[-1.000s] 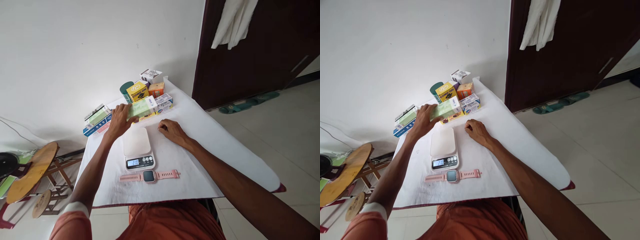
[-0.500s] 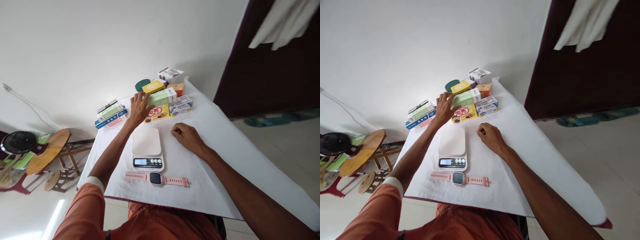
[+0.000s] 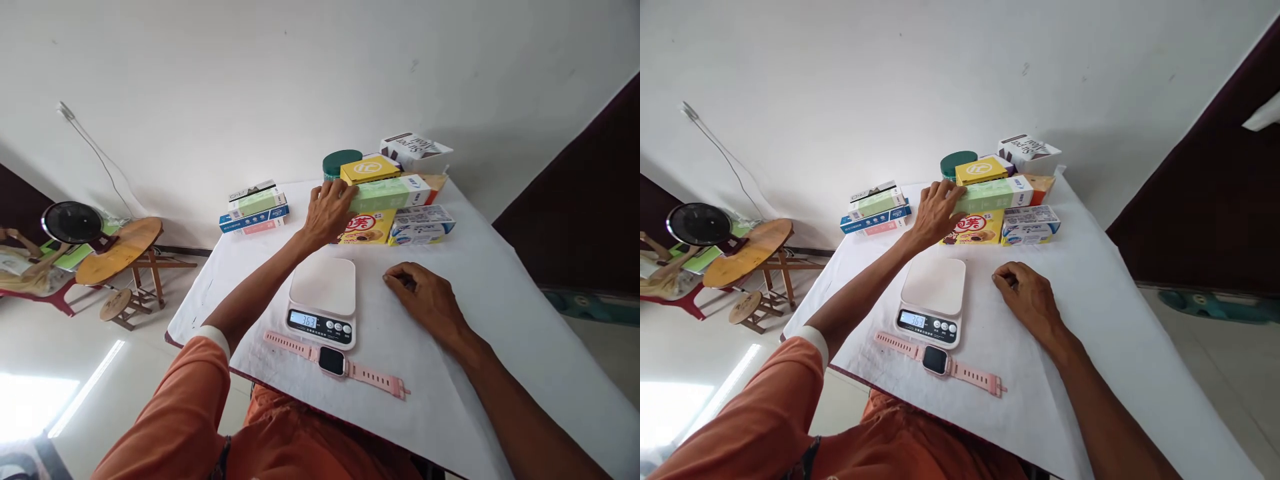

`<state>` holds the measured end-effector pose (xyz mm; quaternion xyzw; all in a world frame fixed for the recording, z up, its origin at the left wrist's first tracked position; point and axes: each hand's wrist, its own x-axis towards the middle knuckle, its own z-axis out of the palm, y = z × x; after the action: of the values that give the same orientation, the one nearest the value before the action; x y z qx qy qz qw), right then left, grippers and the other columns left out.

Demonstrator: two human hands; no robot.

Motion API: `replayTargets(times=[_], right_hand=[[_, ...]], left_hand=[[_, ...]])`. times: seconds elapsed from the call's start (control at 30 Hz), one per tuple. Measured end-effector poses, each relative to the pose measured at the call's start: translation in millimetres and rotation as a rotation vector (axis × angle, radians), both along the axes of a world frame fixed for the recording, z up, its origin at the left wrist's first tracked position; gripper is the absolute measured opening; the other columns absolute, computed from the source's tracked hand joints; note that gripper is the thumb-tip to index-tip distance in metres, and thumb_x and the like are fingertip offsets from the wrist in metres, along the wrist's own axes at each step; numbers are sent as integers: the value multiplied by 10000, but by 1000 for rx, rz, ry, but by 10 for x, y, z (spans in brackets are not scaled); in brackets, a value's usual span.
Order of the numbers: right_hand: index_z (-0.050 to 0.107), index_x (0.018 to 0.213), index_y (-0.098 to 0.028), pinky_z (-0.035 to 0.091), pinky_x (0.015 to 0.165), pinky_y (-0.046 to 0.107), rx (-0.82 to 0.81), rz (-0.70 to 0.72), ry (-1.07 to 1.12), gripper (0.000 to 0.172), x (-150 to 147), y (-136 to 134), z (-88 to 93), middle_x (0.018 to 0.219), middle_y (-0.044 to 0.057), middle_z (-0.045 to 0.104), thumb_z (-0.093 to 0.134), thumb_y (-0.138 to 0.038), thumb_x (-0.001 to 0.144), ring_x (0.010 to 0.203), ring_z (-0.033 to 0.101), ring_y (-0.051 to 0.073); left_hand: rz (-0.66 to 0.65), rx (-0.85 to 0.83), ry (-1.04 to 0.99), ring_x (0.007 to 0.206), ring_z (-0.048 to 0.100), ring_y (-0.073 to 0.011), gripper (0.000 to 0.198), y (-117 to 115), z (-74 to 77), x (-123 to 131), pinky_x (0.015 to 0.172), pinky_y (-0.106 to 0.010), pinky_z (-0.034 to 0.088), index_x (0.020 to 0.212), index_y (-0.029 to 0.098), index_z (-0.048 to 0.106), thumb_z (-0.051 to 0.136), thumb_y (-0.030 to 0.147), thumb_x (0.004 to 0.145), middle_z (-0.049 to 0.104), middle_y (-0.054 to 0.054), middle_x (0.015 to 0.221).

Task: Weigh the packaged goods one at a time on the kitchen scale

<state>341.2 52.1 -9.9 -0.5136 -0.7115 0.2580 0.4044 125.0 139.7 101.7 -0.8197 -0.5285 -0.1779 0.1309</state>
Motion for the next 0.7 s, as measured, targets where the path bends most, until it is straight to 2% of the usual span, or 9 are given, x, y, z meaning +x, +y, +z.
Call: replayTargets(times=[0.13, 0.23, 0.33, 0.47, 0.6, 0.7], right_hand=[[624, 786, -271, 557, 755, 413, 26, 18, 15, 146, 14, -13, 9, 820, 49, 721, 579, -380, 873, 722, 662, 242], [622, 787, -274, 559, 741, 412, 34, 25, 25, 138, 22, -10, 11, 817, 45, 722, 584, -370, 880, 717, 664, 244], [625, 794, -272, 559, 739, 407, 37, 24, 20, 132, 27, 5, -4, 828, 47, 724, 591, -370, 875, 711, 663, 239], [623, 796, -267, 554, 735, 398, 45, 13, 28, 136, 27, 6, -18, 836, 48, 720, 590, -369, 882, 715, 662, 232], [633, 816, -255, 551, 747, 390, -6, -16, 44, 167, 12, -19, 13, 854, 53, 721, 608, -404, 886, 742, 667, 224], [657, 929, -241, 556, 725, 377, -87, -87, 106, 268, 6, -20, 61, 902, 59, 738, 672, -502, 869, 773, 681, 225]], left_hand=[[-59, -11, -43, 1396, 512, -353, 547, -62, -48, -46, 1153, -518, 383, 1508, 263, 516, 608, 490, 1019, 565, -180, 1499], [-62, 23, -71, 1409, 501, -358, 684, -90, 11, -267, 1165, -523, 378, 1565, 249, 463, 552, 639, 1010, 545, -190, 1518], [97, 48, -115, 1378, 520, -353, 680, -11, 143, -685, 1138, -505, 400, 1523, 211, 513, 551, 655, 1009, 558, -207, 1493], [362, 8, -270, 1391, 520, -330, 530, 167, 306, -1317, 1138, -487, 400, 1443, 205, 574, 522, 565, 1057, 578, -200, 1468], [397, -65, -339, 1415, 511, -300, 482, 312, 330, -1736, 1178, -490, 374, 1426, 233, 574, 471, 539, 1068, 580, -180, 1485], [483, -113, -279, 1485, 446, -340, 567, 469, 306, -1952, 1201, -522, 349, 1485, 196, 522, 527, 521, 1021, 501, -225, 1570]])
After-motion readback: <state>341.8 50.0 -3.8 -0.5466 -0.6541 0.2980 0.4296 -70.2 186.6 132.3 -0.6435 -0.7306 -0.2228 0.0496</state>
